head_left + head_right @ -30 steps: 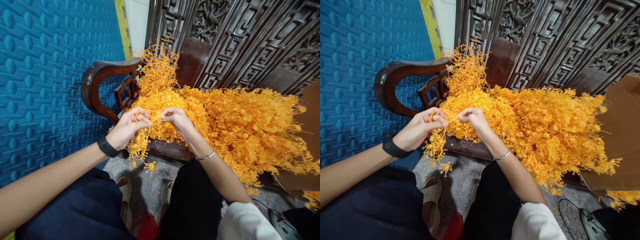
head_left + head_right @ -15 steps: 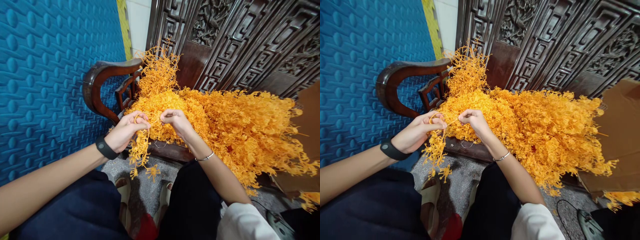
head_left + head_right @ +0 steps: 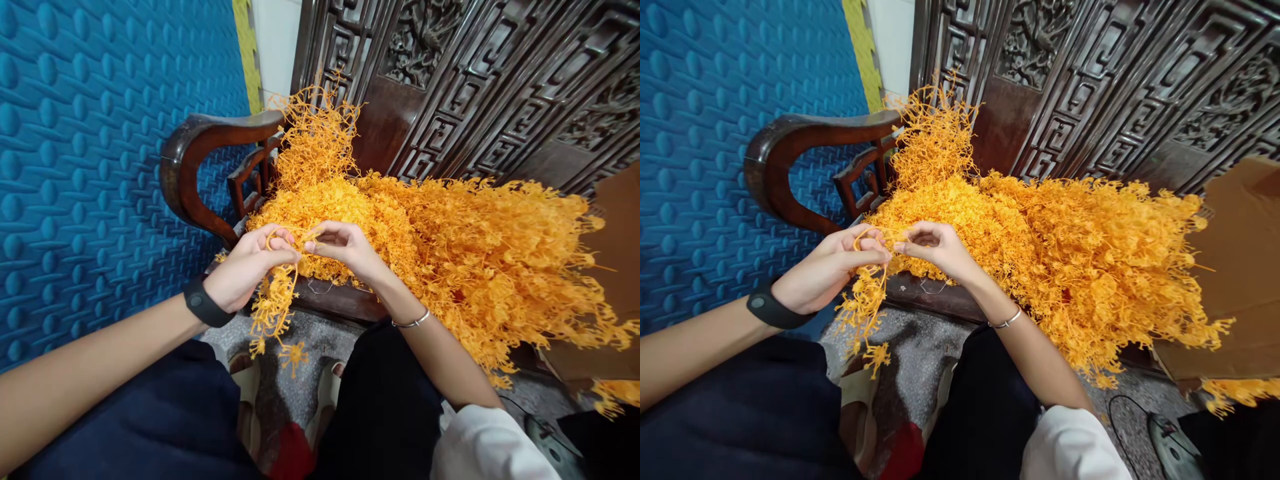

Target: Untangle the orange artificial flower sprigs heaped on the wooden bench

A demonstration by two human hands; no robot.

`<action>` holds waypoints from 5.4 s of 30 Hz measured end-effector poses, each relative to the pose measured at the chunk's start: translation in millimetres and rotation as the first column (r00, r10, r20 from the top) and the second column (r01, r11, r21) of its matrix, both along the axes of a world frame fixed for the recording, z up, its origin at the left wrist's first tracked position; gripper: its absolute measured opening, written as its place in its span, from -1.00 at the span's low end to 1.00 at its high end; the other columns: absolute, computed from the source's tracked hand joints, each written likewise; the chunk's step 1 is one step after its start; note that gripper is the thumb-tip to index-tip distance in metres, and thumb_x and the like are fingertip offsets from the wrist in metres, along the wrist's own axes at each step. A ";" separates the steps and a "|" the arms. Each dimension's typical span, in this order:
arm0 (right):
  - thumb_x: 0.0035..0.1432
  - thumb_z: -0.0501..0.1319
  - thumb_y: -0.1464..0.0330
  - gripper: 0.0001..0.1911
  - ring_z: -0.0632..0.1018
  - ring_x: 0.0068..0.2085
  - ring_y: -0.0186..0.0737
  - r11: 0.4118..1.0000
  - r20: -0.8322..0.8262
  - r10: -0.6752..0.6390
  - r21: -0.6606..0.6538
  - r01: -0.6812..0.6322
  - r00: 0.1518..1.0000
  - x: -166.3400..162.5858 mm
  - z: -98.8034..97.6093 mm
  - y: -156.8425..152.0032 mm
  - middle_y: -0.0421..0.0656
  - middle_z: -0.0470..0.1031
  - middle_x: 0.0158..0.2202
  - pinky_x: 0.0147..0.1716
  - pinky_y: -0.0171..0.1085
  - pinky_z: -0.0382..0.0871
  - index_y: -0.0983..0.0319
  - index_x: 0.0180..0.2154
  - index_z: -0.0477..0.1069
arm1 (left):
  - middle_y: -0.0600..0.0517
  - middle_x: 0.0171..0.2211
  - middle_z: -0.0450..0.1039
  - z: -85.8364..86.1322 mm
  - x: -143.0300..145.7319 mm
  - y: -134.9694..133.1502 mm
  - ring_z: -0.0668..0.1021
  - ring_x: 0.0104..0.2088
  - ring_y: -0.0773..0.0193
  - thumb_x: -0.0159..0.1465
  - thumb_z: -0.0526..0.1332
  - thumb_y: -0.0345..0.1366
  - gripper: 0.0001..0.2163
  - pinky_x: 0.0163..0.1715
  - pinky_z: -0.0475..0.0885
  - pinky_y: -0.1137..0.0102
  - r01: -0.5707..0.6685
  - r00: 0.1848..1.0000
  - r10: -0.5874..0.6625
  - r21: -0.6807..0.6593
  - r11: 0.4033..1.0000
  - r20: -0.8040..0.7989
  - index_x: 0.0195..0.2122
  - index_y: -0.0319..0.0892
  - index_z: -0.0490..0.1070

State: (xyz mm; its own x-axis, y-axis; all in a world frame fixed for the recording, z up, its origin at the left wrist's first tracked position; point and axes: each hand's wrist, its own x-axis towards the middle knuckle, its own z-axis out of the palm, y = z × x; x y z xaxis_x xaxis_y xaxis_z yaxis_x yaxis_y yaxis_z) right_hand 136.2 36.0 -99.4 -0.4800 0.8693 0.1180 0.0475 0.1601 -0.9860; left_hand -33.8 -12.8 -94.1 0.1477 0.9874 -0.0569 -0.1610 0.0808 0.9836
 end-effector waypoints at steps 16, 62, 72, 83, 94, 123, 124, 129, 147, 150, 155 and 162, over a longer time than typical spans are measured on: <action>-0.03 0.21 0.40 -0.80 0.32 -0.57 -0.49 0.665 -0.172 -0.724 0.081 0.742 0.668 63.9 -1.3 55.6 -0.32 0.30 -0.56 -0.50 -0.35 0.18 0.20 -0.56 0.18 | 0.15 -0.53 0.25 0.1 -4.6 -16.5 0.31 -0.49 0.45 0.01 0.27 -0.43 -0.85 -0.47 0.19 0.52 0.014 0.999 -0.017 -0.071 0.997 -0.047 -0.45 -0.20 0.28; 0.00 0.32 0.40 -0.80 0.52 -0.19 -0.35 0.957 -0.109 -0.015 0.287 0.046 0.994 1.2 10.7 -35.6 -0.25 0.50 -0.22 -0.14 -0.30 0.38 0.15 -0.26 0.45 | 0.20 -0.46 0.33 5.9 5.7 -16.2 0.47 -0.42 0.44 -0.06 0.37 -0.48 -0.57 -0.39 0.39 0.47 0.195 0.979 -0.201 0.108 0.975 0.046 -0.43 -0.15 0.04; -0.01 0.32 0.38 -0.91 0.32 0.16 -0.22 0.988 -0.291 0.136 0.106 -0.110 0.947 -4.9 5.3 -36.2 -0.23 0.51 -0.15 0.18 -0.08 0.10 0.16 -0.41 0.41 | 0.06 -0.13 0.30 -2.0 16.8 -12.9 0.45 -0.09 0.30 -0.04 0.37 -0.46 -0.52 -0.15 0.41 0.39 0.078 0.996 -0.086 0.298 0.951 0.014 -0.20 -0.11 0.10; -0.14 0.34 0.36 -0.80 0.47 -0.37 -0.37 0.964 -0.206 -0.206 0.123 0.234 0.957 4.5 -5.7 -15.3 -0.24 0.45 -0.41 -0.28 -0.27 0.41 0.20 -0.44 0.34 | 0.17 -0.63 0.20 4.6 18.6 -5.4 0.22 -0.65 0.48 0.09 0.29 -0.21 -0.82 -0.64 0.11 0.48 0.086 0.992 -0.076 0.094 0.992 -0.105 -0.42 -0.21 0.37; -0.18 0.19 0.52 -0.91 0.35 -0.54 -0.43 0.559 -0.295 -0.784 0.048 0.827 0.547 89.7 -16.9 78.6 -0.29 0.31 -0.59 -0.43 -0.32 0.33 0.26 -0.55 0.30 | 0.18 -0.70 0.17 8.4 -8.8 -22.8 0.22 -0.68 0.48 0.10 0.26 -0.28 -0.87 -0.65 0.09 0.50 -0.089 0.994 0.090 0.019 0.996 -0.057 -0.41 -0.17 0.31; 0.20 0.10 0.26 -0.67 0.37 -0.52 -0.44 0.694 0.266 -0.002 0.694 -0.190 0.964 -3.0 1.8 -22.0 -0.26 0.36 -0.60 -0.43 -0.36 0.27 0.24 -0.57 0.35 | 0.09 -0.41 0.37 6.5 8.7 2.0 0.42 -0.37 0.38 0.08 0.26 -0.35 -0.86 -0.31 0.30 0.45 -0.087 0.993 0.095 0.126 0.988 -0.062 -0.33 -0.21 0.35; 0.20 0.10 0.27 -0.69 0.36 -0.51 -0.44 0.680 0.269 0.008 0.705 -0.203 0.963 -5.5 1.8 -28.1 -0.26 0.36 -0.59 -0.43 -0.36 0.27 0.24 -0.55 0.35 | 0.09 -0.40 0.37 7.2 9.3 1.9 0.42 -0.36 0.37 0.09 0.25 -0.34 -0.86 -0.30 0.30 0.45 -0.081 0.994 0.090 0.124 0.989 -0.068 -0.32 -0.21 0.35; 0.17 0.15 0.30 -0.86 0.42 -0.50 -0.44 0.776 0.173 0.047 0.613 -0.145 0.984 -7.4 0.0 -41.7 -0.25 0.43 -0.50 -0.46 -0.38 0.32 0.23 -0.33 0.40 | 0.10 -0.42 0.36 6.4 8.5 2.7 0.42 -0.38 0.38 0.14 0.22 -0.23 -0.85 -0.29 0.31 0.45 -0.045 0.996 0.051 0.089 0.995 -0.069 -0.34 -0.20 0.34; 0.10 0.20 0.39 -0.86 0.42 -0.16 -0.31 0.758 0.027 -0.175 0.641 0.117 0.984 0.9 -5.0 -20.8 -0.15 0.38 -0.21 -0.23 -0.27 0.32 0.22 -0.23 0.37 | -0.04 -0.31 0.46 12.6 -1.1 3.8 0.47 -0.24 0.22 0.17 0.15 -0.05 -0.67 -0.38 0.41 0.41 0.001 1.000 -0.002 0.080 0.997 0.010 -0.26 -0.23 0.45; 0.09 0.22 0.37 -0.79 0.44 -0.17 -0.31 0.797 0.051 -0.131 0.600 0.074 0.990 1.2 -7.0 -18.6 -0.15 0.40 -0.20 -0.20 -0.26 0.34 0.22 -0.18 0.34 | -0.05 -0.31 0.45 12.6 -2.0 3.3 0.48 -0.25 0.23 0.18 0.13 -0.05 -0.66 -0.38 0.41 0.43 0.009 1.000 -0.010 0.092 0.996 0.002 -0.24 -0.24 0.43; 0.07 0.25 0.35 -0.70 0.46 -0.20 -0.34 0.828 0.084 -0.006 0.559 -0.042 0.996 1.0 -7.7 -18.3 -0.15 0.44 -0.17 -0.16 -0.29 0.36 0.22 -0.12 0.32 | -0.04 -0.30 0.43 11.8 -3.7 3.1 0.47 -0.23 0.23 0.20 0.10 -0.06 -0.66 -0.38 0.42 0.43 0.015 1.000 -0.014 0.127 0.992 -0.004 -0.21 -0.24 0.41; 0.08 0.23 0.35 -0.77 0.47 -0.38 -0.40 0.816 0.196 0.022 0.563 -0.131 0.980 0.7 -8.4 -22.0 -0.23 0.43 -0.42 -0.31 -0.35 0.36 0.26 -0.19 0.35 | -0.04 -0.23 0.42 10.8 -5.1 4.7 0.46 -0.23 0.26 0.20 0.11 -0.05 -0.66 -0.36 0.43 0.44 0.013 1.000 -0.010 0.117 0.993 -0.024 -0.21 -0.24 0.40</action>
State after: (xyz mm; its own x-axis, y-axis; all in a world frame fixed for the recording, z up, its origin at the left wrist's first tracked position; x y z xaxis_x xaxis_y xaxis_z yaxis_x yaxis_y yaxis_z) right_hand 137.0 14.0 -107.7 -0.6015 0.6310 0.4899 0.1711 0.7008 -0.6925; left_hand -38.8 -8.1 -83.3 0.1594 0.9857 0.0553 -0.1380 -0.0333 0.9899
